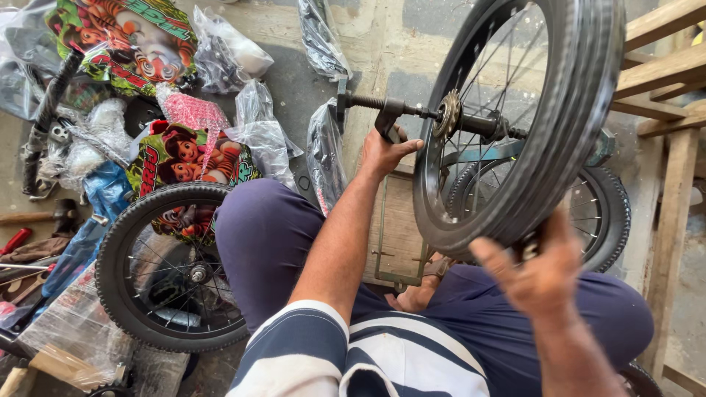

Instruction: The person sits on the floor and uses a spoke wrench to adjust the tension of the spokes on a bicycle wheel mounted in a truing stand. They repeatedly spin the wheel to check alignment and make fine adjustments to the spokes.

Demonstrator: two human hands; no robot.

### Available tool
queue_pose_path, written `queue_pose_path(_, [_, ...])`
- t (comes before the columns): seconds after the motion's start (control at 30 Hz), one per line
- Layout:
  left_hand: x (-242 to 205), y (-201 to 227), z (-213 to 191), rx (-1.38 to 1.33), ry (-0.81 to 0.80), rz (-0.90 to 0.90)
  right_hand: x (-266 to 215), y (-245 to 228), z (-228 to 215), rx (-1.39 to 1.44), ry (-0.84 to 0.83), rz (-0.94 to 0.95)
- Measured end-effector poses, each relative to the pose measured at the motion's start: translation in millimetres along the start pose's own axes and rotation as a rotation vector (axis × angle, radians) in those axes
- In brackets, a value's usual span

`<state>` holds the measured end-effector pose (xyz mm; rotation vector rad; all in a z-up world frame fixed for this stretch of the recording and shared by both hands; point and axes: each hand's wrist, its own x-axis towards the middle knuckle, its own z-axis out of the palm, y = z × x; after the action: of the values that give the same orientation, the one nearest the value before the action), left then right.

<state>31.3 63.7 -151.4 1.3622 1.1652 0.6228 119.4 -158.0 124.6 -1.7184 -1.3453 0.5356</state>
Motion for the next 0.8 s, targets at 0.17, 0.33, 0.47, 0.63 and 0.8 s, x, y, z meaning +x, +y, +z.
queue_pose_path(0.17, [-2.1, 1.4, 2.0, -0.017, 0.019, 0.003, -28.7, 38.3, 30.2, -0.448, -0.35, 0.289])
queue_pose_path(0.33, [-0.6, 1.1, 5.0, -0.018, 0.053, 0.035, -34.5, 68.5, 15.7, -0.223, -0.246, 0.295])
queue_pose_path(0.47, [-1.0, -2.4, 7.6, -0.076, 0.058, 0.044, -24.1, 89.3, -4.5, -0.582, -0.248, -0.146])
queue_pose_path(0.63, [-0.7, -5.5, 10.0, -0.111, 0.06, 0.054, 0.0, 80.9, -28.5, -0.741, -0.232, -0.387])
queue_pose_path(0.8, [-1.7, -1.0, 7.2, -0.068, 0.049, 0.031, 24.8, 49.3, -42.5, -0.221, 0.041, -0.136])
